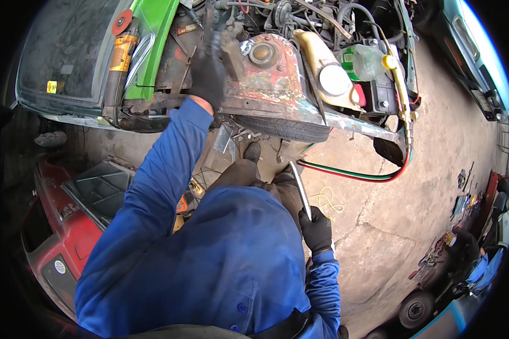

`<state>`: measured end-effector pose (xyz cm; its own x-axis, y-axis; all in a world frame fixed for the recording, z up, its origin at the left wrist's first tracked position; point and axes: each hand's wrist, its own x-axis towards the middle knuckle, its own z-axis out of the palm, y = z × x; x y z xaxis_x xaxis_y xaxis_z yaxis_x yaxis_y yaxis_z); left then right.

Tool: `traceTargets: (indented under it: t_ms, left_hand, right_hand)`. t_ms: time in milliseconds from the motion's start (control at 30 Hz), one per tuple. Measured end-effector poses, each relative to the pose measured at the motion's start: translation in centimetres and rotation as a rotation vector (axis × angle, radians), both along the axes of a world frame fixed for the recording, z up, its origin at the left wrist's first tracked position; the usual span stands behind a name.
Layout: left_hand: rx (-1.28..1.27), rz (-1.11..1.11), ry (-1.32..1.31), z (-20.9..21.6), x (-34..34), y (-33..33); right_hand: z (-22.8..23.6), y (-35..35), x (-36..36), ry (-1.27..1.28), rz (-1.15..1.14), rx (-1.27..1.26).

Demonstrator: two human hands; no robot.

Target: The person uses a welding torch to heat and join metal pieces on a vehicle frame. They repeatedly apply heat, feed welding wire, and inspect the joint area while working in a cluttered garage.

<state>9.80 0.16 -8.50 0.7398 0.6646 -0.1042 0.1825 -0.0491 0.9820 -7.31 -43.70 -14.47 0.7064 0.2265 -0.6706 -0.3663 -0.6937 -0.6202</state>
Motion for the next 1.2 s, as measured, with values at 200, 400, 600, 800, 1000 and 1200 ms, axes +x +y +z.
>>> traceTargets:
  t_ms: [200,400,600,800,1000,1200]
  left_hand:
    - [-0.838,-0.105,-0.558,4.1,-5.5,-2.2]
    - [-1.144,0.174,-0.168,3.3,-15.6,-9.0]
    - [-1.346,0.297,-0.079,-0.2,-15.7,-14.0]
    - [-1.516,0.19,-0.429,-0.7,-12.6,-15.3]
    - [-1.519,-0.201,-0.513,-1.2,-14.5,-9.9]
    - [-1.711,-0.31,-0.011,-3.1,-17.8,-4.5]
  right_hand:
    - [1.8,-5.9,1.3,-0.042,-0.004,0.096]
    - [5.2,-3.5,2.9,-0.078,-0.135,0.258]
    - [8.8,5.6,7.8,0.098,0.068,0.521]
    - [10.3,12.1,8.7,0.127,-0.08,0.505]
    - [10.5,14.8,10.3,0.118,-0.146,0.37]
    - [10.0,16.5,11.4,0.153,-0.064,0.22]
